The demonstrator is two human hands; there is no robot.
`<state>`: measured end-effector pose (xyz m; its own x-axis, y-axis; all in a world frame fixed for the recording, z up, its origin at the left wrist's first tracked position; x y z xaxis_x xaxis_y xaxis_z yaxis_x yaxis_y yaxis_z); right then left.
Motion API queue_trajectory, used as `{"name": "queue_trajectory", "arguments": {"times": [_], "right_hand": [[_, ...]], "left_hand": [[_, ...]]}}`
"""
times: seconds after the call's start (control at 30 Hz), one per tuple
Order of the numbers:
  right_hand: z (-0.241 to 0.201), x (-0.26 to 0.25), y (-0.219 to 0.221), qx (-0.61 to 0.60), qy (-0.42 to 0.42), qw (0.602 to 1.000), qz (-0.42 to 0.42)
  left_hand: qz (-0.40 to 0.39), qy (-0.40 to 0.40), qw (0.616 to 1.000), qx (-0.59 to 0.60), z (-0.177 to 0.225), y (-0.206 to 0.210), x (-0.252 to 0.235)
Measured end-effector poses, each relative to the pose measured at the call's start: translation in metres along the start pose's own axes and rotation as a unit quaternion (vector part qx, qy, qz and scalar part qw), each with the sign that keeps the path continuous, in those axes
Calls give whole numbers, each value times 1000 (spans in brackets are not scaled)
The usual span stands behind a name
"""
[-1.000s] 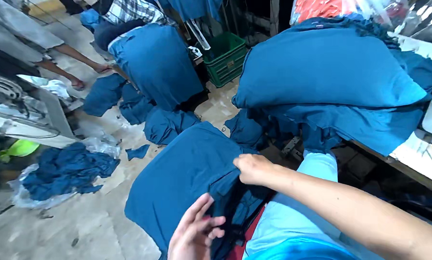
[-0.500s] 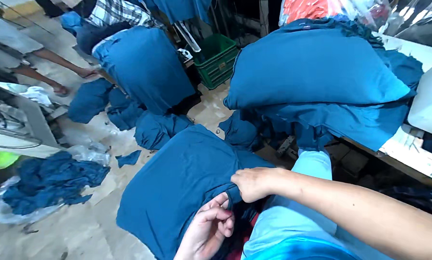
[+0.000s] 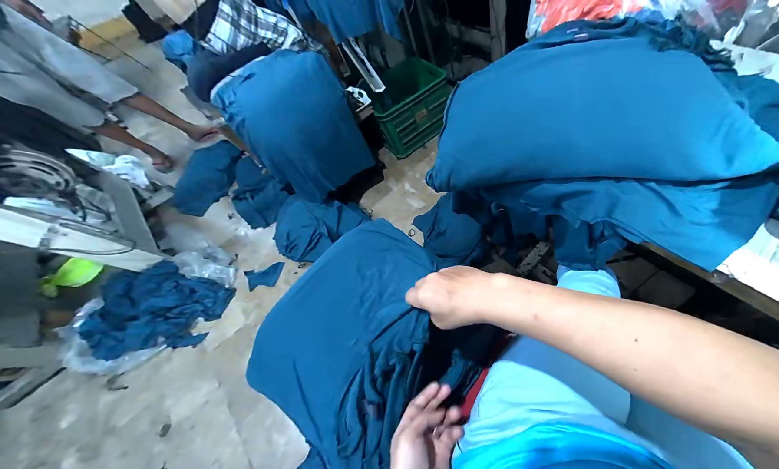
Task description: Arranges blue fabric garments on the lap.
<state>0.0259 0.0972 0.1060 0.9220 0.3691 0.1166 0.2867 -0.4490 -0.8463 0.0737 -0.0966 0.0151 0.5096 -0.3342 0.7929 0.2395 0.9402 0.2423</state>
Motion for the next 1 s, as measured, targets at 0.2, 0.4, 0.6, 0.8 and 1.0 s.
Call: {"name": "queue_trajectory", "arguments": {"times": [0.2,0.4,0.6,0.8,1.0], "right_hand": [[-28,-9,-24,53,-42,997,-21],[7,36,47,-35,50,996,-61],[19,3,45,9,1,995,100],[-26,-35,-21,81,-93,991,45],[-18,-6,-14,95,-75,993,8]], "left_hand": [[19,-191,980,47,-3,57,-46],[-150,-87,979,-111,55,28,-24],[-167,116,973,-106,81,7,3],[9,-62,994,86,-4,15,-20],[-57,-119,988,-82,23,46,-36]]}}
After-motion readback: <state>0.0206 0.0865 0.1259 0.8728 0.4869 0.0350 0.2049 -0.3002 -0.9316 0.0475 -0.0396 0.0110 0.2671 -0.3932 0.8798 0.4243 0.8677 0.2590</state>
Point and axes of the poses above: each hand's wrist, its own x-axis away from the middle knuckle, its own y-axis out of the palm, z = x × y, the point moved 5 cm from there along -x, towards the middle knuckle, and after that the axes turned 12 degrees about -y, right-handed, at the moved point
